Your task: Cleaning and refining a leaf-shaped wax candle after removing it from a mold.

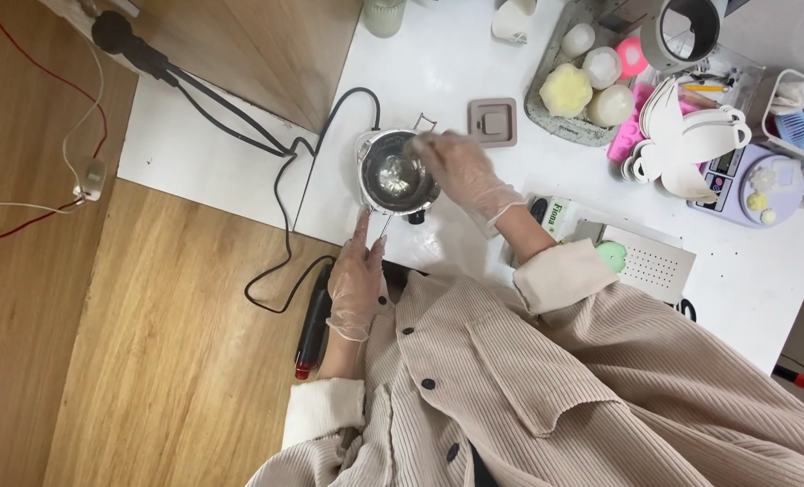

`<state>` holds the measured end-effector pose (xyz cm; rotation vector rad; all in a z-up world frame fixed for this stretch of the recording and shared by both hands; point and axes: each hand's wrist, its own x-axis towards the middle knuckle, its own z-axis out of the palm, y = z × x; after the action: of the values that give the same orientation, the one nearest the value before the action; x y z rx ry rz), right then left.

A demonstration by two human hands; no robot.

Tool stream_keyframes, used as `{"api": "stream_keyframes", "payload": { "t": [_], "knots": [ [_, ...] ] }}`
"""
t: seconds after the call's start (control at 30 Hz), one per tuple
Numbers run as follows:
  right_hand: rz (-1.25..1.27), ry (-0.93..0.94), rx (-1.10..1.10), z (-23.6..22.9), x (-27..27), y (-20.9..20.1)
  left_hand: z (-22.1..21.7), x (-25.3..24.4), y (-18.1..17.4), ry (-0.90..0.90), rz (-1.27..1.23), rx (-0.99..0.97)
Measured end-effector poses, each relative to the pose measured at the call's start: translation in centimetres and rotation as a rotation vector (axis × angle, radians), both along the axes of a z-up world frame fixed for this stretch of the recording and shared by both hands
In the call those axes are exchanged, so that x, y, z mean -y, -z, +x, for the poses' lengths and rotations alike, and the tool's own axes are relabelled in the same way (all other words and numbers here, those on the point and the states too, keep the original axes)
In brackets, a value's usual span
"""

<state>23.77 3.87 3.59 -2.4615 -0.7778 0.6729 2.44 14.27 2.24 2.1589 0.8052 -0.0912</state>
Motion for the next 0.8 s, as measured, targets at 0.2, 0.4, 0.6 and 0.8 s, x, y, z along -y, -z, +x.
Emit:
{"api": "stream_keyframes", "payload": {
  "t": [0.2, 0.4, 0.6, 0.8],
  "knots": [
    [0.091, -0.036, 0.136, -0.2, 0.9, 2.2, -0.4, 0.0, 1.8, 0.031, 0.039, 0.085],
    [0.045, -0.071, 0.198, 0.0, 1.1, 1.3, 0.1, 0.0, 0.0, 0.038, 0.014, -0.076],
    [0.200, -0.024, 0.031, 0.1, 1.7, 1.7, -0.2, 0.0, 1.1, 0.042, -0.008, 0.052],
    [0.076, -0.013, 0.050, -0.3, 1.5, 1.0, 0.0, -0.1, 0.7, 0.042, -0.025, -0.009]
  ]
}}
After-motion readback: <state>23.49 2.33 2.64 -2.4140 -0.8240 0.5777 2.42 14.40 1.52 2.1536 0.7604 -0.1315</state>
